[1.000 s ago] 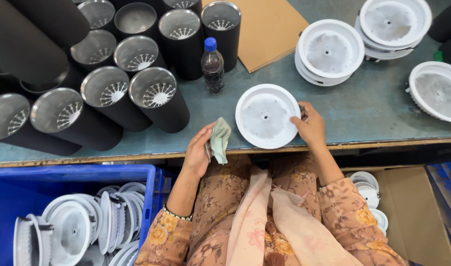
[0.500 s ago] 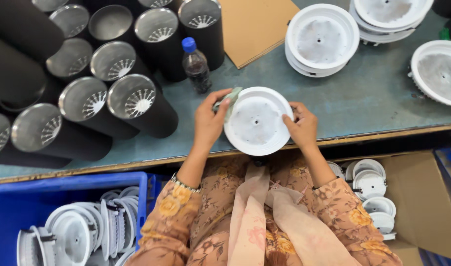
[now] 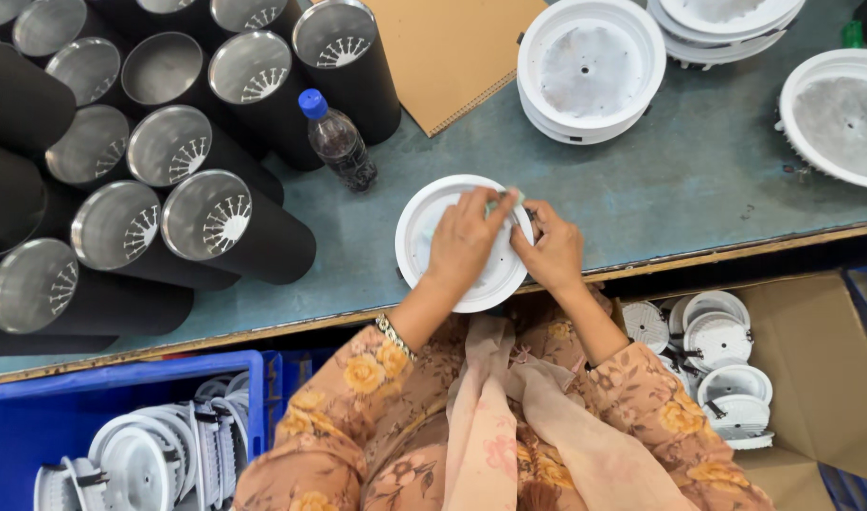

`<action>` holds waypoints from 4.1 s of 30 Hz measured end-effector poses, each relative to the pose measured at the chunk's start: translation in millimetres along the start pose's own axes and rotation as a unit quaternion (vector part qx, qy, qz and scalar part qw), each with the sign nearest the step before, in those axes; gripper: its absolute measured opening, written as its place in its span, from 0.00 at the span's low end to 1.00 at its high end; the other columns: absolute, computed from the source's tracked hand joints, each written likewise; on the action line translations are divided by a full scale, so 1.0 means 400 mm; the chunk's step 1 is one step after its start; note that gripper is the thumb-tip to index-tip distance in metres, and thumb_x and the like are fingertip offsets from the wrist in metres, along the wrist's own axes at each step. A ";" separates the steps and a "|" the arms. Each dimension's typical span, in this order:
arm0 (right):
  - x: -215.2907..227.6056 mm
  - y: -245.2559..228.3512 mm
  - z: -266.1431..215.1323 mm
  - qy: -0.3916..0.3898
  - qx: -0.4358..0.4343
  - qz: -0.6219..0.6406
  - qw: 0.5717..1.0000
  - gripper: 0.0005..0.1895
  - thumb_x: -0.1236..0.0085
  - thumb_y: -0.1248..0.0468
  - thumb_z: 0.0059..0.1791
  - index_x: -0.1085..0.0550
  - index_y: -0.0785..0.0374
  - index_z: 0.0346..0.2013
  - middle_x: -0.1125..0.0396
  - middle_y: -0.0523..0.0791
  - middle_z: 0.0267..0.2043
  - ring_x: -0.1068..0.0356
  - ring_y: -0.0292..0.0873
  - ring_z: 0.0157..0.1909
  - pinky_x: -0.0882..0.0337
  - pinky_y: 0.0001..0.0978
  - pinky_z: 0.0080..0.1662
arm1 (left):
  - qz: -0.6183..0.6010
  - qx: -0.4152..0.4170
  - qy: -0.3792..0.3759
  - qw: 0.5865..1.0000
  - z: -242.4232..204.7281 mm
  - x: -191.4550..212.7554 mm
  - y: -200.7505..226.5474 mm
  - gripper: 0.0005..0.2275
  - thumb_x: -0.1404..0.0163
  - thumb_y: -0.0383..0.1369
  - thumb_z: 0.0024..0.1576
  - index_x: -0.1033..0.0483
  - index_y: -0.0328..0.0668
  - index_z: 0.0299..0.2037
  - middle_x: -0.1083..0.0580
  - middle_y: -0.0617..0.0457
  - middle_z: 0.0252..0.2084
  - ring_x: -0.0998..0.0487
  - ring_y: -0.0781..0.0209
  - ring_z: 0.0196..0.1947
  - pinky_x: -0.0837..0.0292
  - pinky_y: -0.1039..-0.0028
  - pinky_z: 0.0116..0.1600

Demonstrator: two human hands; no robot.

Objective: The person sits on the floor and wipes white circular plastic parts with a cloth. They pick up each part, wipe it, and place it into a blue crate. A bottle of liquid is used to moisten the cloth during the process.

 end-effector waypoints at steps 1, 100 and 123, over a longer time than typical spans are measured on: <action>0.001 0.001 0.000 0.002 0.004 0.002 1.000 0.17 0.37 0.64 0.45 0.24 0.63 0.48 0.32 0.45 0.21 0.32 0.39 0.22 0.33 0.32 0.30 | 0.020 -0.001 0.003 1.000 0.007 0.003 -0.010 0.21 0.49 0.22 0.53 0.23 0.47 0.57 0.27 0.52 0.48 0.25 0.54 0.45 0.31 0.65 0.42; 0.007 0.036 0.024 -0.100 -0.131 0.161 0.973 0.16 0.48 0.57 0.56 0.21 0.67 0.46 0.31 0.41 0.22 0.38 0.30 0.18 0.38 0.23 0.23 | 0.025 -0.157 -0.137 0.978 -0.231 0.194 0.044 0.15 0.50 0.29 0.54 0.19 0.53 0.51 0.27 0.64 0.48 0.29 0.64 0.44 0.36 0.72 0.44; 0.021 0.107 0.035 -0.164 -0.155 0.212 0.951 0.52 0.78 0.29 0.55 0.21 0.73 0.48 0.34 0.41 0.23 0.35 0.35 0.21 0.43 0.25 0.29 | -0.006 -0.164 -0.073 0.984 -0.076 0.033 0.031 0.14 0.49 0.30 0.54 0.19 0.56 0.49 0.28 0.62 0.48 0.27 0.62 0.46 0.31 0.69 0.46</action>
Point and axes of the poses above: each hand's wrist, its own z-axis towards the middle knuckle, its own x-axis out of the back of the hand, y = z × x, the point moved 2 cm from there along z, towards the middle knuckle
